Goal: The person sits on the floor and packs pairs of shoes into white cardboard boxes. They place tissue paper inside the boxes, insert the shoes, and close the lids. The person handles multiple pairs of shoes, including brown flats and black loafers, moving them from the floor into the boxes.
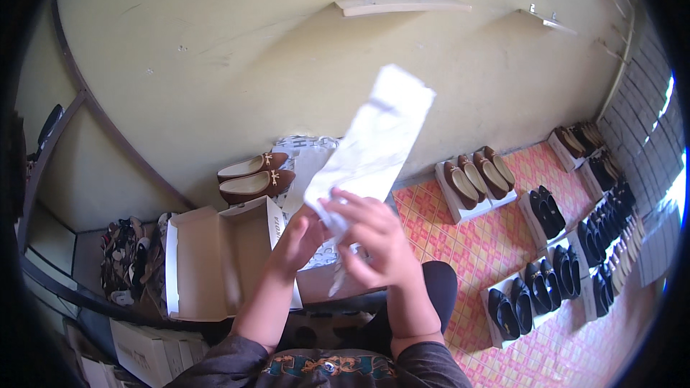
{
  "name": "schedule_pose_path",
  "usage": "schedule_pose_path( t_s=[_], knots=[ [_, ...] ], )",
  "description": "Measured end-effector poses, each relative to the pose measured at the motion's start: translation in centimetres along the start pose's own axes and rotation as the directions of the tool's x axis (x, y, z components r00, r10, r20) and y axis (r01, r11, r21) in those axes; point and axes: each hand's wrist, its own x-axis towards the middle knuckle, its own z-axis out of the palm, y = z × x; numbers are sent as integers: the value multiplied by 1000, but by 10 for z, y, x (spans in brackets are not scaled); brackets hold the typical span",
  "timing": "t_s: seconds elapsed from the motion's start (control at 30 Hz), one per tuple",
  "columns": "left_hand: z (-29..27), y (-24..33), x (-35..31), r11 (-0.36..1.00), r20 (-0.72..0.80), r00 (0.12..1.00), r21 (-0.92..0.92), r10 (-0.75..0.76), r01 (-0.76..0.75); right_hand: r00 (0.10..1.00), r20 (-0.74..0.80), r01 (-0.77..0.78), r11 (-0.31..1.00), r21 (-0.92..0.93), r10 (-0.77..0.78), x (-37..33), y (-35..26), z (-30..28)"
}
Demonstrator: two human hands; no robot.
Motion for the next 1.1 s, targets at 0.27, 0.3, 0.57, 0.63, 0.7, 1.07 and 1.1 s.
schedule_pose_path(
  t_s=[0.27,0.3,0.57,0.63,0.7,1.07,1.1],
  knots=[
    [-32,17,-71,1000,-569,822,14,19,-14,971,237,-50,982,182,6,5,-11,59],
    [-42,21,-80,1000,-572,820,-21,-31,24,974,221,-88,977,193,45,4,-5,58],
    [-112,22,-145,958,-774,577,-136,-261,252,634,-271,-689,688,226,724,-69,92,66],
    [-131,12,-162,958,-801,543,-129,-254,258,451,-61,-858,452,244,890,-82,103,62],
    [-137,10,-172,950,-802,527,-152,-280,273,271,144,-917,210,339,952,-104,112,58],
    [-142,-2,-178,809,-885,460,321,70,493,408,327,-772,130,622,852,-124,97,45],
    [-136,-3,-179,794,-873,468,378,135,476,423,301,-765,158,625,855,-124,97,44]
  ],
)
